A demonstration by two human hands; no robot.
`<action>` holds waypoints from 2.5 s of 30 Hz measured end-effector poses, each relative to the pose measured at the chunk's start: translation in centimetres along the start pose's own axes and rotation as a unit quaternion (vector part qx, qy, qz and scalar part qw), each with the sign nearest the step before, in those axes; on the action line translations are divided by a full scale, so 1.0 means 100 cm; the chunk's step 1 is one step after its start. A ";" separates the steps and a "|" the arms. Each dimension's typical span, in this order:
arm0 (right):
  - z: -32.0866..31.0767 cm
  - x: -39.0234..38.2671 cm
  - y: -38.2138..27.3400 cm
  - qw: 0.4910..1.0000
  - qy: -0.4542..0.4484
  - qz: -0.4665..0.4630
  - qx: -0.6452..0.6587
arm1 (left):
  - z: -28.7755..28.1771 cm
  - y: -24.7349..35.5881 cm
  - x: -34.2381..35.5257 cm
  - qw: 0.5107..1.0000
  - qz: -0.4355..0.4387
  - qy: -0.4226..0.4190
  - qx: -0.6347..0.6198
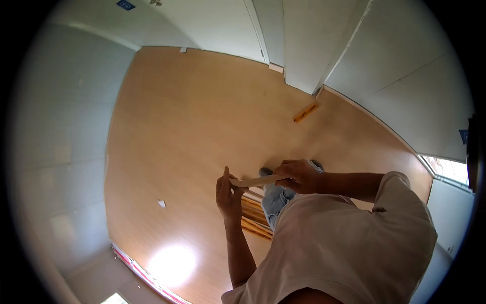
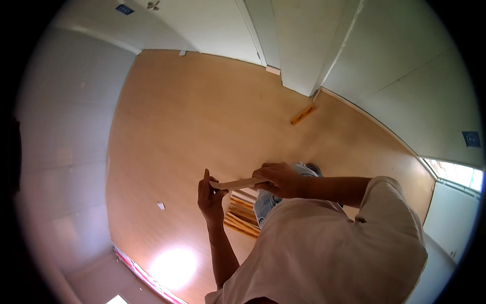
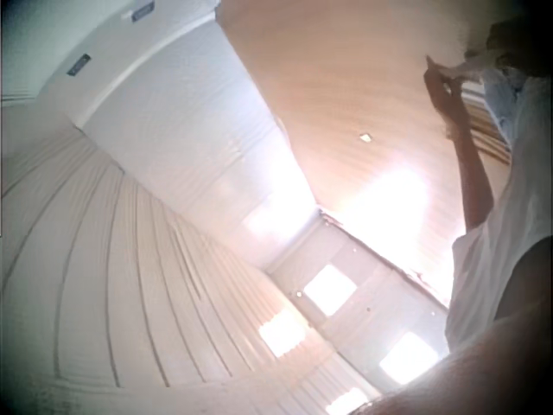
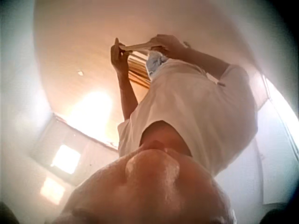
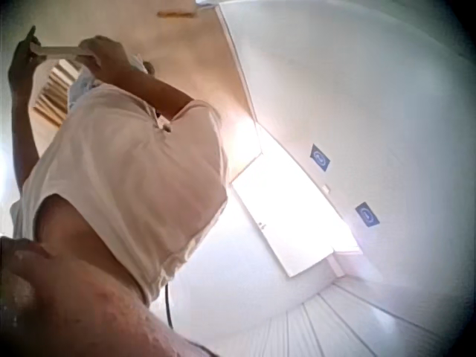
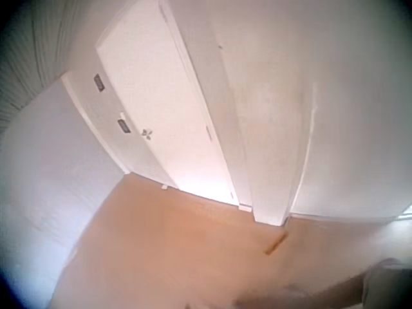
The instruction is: The person measures and cuts wooden baseboard pieces using a miter saw, then carries them to a room to fit them along the wall-floor junction. They repeatedly adjust the pieces to ensure a snug fit in the corners and along the walls.
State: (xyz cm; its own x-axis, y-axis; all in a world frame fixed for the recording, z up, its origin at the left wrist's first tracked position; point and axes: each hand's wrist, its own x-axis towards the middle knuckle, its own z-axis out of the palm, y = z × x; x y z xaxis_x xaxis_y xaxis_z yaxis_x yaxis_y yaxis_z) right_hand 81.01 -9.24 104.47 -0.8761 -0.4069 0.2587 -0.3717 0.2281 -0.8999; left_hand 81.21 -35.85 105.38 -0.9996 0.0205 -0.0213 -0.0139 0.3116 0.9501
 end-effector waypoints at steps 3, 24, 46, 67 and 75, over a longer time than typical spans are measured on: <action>0.010 0.047 0.014 0.996 0.078 0.021 -0.035 | -0.015 -0.011 0.081 0.995 -0.013 -0.042 -0.090; -0.009 0.275 0.521 0.786 0.188 0.527 -0.263 | 0.286 -0.360 0.633 0.924 -0.061 -0.376 -0.032; 0.053 0.154 1.110 0.581 0.488 0.558 -0.337 | 0.678 -0.821 0.711 0.898 0.161 -0.405 -0.060; 0.067 0.154 1.129 0.563 0.535 0.514 -0.365 | 0.672 -0.815 0.753 0.822 0.450 -0.288 0.198; 0.069 0.151 1.126 0.565 0.527 0.505 -0.385 | 0.661 -0.803 0.773 0.781 0.504 -0.234 0.286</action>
State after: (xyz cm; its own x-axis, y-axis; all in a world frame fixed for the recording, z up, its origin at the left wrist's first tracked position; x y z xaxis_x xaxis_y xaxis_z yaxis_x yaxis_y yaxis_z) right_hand 28.03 4.21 4.68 -0.3059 0.9349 0.1800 0.8136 0.3549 -0.4605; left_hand 6.78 3.54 6.83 -0.3737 0.8323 0.4096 0.9216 0.2830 0.2658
